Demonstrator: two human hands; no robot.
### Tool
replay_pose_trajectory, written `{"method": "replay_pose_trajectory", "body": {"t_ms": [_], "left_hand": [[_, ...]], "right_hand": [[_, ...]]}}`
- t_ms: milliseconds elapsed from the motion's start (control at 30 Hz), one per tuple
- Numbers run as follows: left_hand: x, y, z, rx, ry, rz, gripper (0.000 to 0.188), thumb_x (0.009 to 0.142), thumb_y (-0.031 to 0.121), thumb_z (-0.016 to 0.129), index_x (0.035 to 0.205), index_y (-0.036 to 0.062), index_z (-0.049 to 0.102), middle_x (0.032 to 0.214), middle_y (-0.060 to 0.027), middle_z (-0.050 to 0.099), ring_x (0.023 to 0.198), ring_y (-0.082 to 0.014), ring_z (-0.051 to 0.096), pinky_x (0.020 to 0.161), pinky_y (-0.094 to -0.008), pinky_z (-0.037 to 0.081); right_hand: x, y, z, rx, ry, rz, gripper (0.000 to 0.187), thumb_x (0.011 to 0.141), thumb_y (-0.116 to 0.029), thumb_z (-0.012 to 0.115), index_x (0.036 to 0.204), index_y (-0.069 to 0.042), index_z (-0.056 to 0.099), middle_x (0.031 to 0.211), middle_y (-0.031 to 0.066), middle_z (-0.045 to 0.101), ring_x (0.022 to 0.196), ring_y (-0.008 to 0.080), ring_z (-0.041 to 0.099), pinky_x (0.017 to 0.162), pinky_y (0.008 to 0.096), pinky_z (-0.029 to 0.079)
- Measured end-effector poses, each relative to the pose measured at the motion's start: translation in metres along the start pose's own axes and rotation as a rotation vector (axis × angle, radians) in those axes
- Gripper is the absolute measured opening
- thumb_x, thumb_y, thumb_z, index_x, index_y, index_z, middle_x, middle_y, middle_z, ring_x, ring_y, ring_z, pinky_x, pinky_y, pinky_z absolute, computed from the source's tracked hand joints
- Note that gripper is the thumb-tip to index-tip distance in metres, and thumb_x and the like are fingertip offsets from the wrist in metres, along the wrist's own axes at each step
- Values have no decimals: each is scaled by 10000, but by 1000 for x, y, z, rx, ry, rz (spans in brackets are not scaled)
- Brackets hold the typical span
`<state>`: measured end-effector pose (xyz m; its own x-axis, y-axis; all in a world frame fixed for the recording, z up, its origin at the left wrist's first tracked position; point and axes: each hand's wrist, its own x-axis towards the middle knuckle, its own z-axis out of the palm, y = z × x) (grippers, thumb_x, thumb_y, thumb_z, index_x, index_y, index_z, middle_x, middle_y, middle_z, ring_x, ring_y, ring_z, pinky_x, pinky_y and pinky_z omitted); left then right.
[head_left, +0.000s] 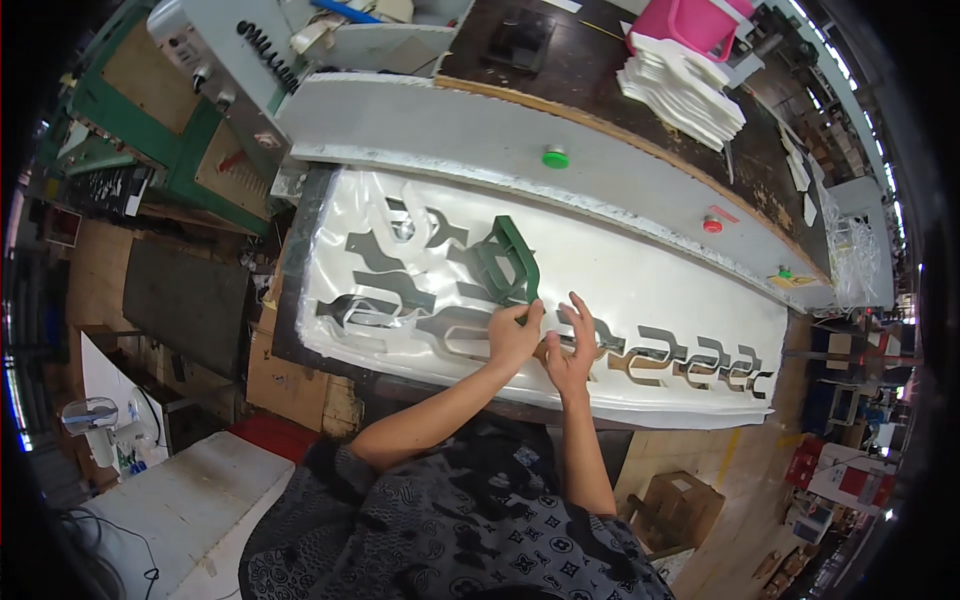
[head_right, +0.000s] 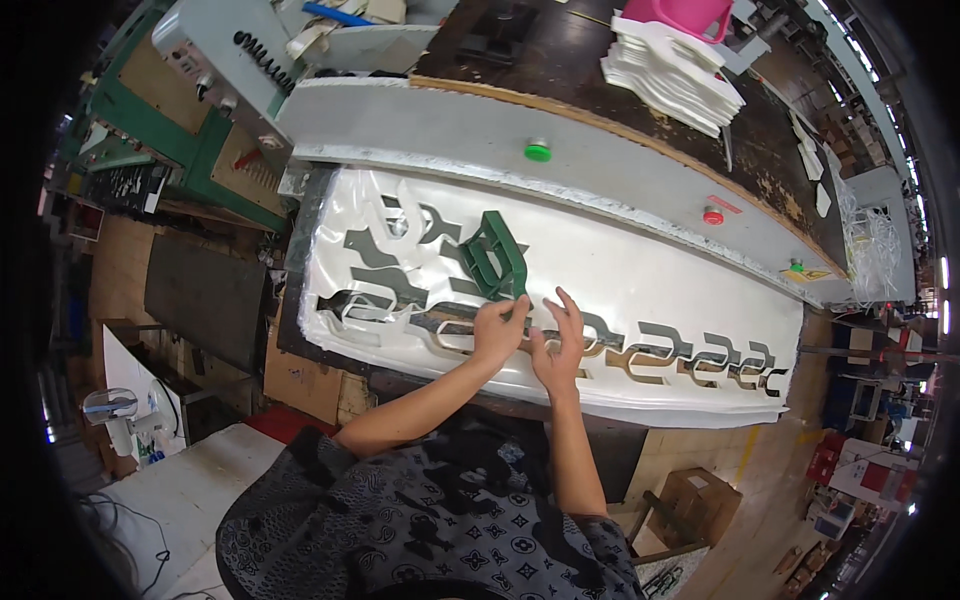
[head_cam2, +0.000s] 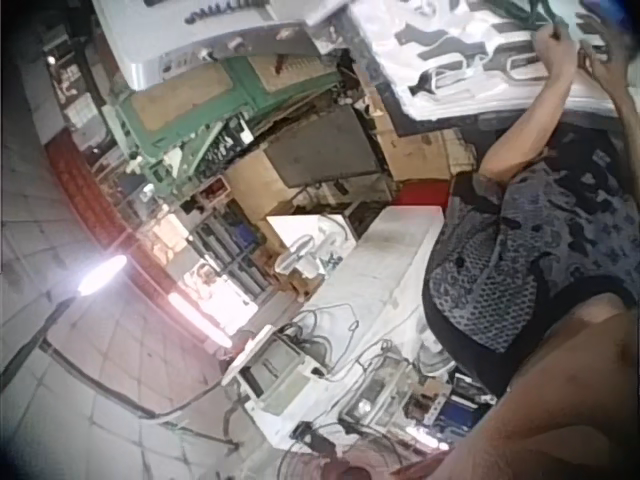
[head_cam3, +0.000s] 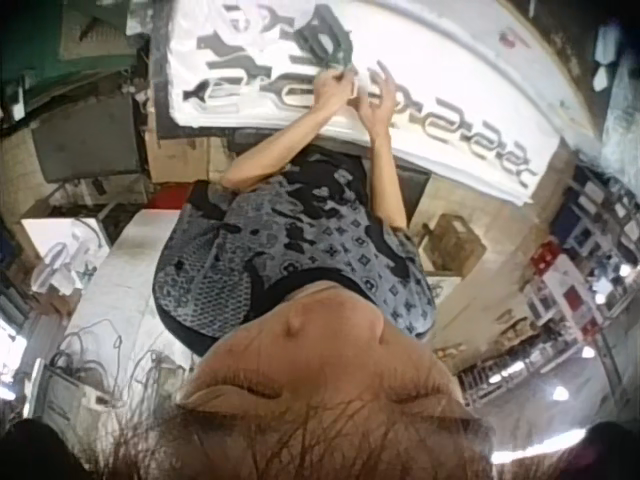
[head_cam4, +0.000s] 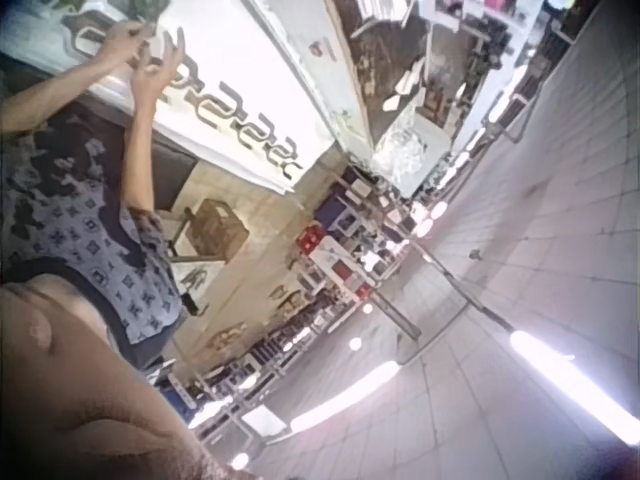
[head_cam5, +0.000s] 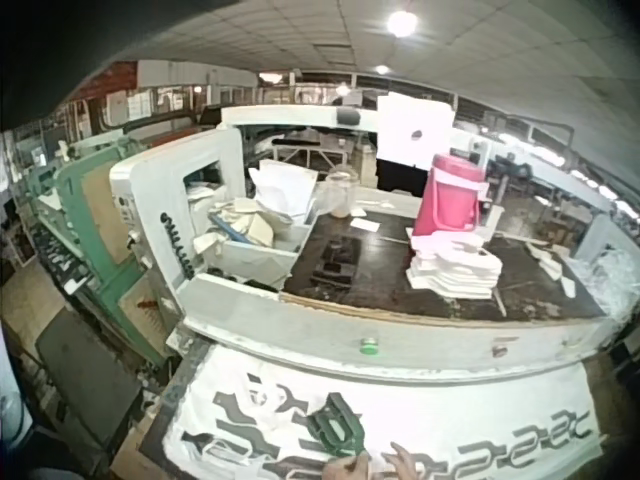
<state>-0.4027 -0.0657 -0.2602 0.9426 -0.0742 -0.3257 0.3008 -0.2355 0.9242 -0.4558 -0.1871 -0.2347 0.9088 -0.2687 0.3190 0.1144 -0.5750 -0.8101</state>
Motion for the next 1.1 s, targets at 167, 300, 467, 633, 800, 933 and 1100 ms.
{"method": "replay_pose_trajectory", "body": {"t_ms": [167, 300, 467, 633, 800, 933, 1100], "left_hand": [[40, -19, -10, 43, -59, 304, 275, 998, 209, 712, 1180, 2, 722, 945, -97, 750, 744, -146, 701, 618, -289, 552], [71, 40, -60, 677, 94, 681, 470, 798, 15, 755, 1259, 82, 689, 1189, -139, 646, 1156, -358, 590, 1022, -492, 446], [129, 8, -80, 835, -219, 612, 414, 799, 64, 800, 1206, 75, 725, 995, -182, 653, 945, -393, 641, 832, -482, 525], [100, -11, -62, 664, -83, 675, 408, 822, 113, 810, 1220, 96, 724, 955, -152, 632, 906, -373, 637, 788, -471, 529], [99, -44, -53, 441, 178, 634, 527, 808, 140, 846, 1291, 24, 670, 1141, -183, 684, 1048, -391, 649, 904, -446, 535], [101, -51, -57, 413, 175, 555, 580, 813, 154, 855, 1332, 3, 645, 1220, -204, 687, 1157, -401, 622, 1006, -452, 508], [103, -55, -59, 368, 144, 515, 629, 806, 138, 858, 1371, 8, 612, 1232, -191, 689, 1178, -385, 612, 1013, -445, 502]], "right_hand": [[-2, 61, -6, -123, 6, 67, 396, 909, -176, 758, 1280, -51, 696, 1536, 244, 478, 1374, 432, 493, 1122, 503, 406], [-1, 80, 2, -255, -49, 148, 480, 883, -192, 797, 1334, -89, 670, 1550, 256, 445, 1390, 472, 451, 1144, 523, 366], [34, 89, 28, -359, -141, 91, 530, 874, -294, 808, 1339, -82, 667, 1412, 281, 582, 1374, 427, 506, 1168, 588, 324], [54, 120, 21, -331, -153, 109, 617, 770, -455, 884, 1189, -48, 687, 1464, 302, 565, 1456, 421, 452, 1222, 635, 218], [66, 105, 43, -405, -187, 115, 724, 703, -510, 919, 1179, -77, 586, 1566, 296, 456, 1523, 450, 337, 1215, 705, 126], [68, 101, 62, -418, -123, 164, 750, 710, -493, 923, 1194, -59, 548, 1574, 282, 440, 1545, 441, 286, 1227, 692, 81], [68, 98, 65, -391, -96, 172, 767, 697, -443, 943, 1218, -53, 535, 1527, 296, 480, 1529, 436, 320, 1235, 681, 79]]}}
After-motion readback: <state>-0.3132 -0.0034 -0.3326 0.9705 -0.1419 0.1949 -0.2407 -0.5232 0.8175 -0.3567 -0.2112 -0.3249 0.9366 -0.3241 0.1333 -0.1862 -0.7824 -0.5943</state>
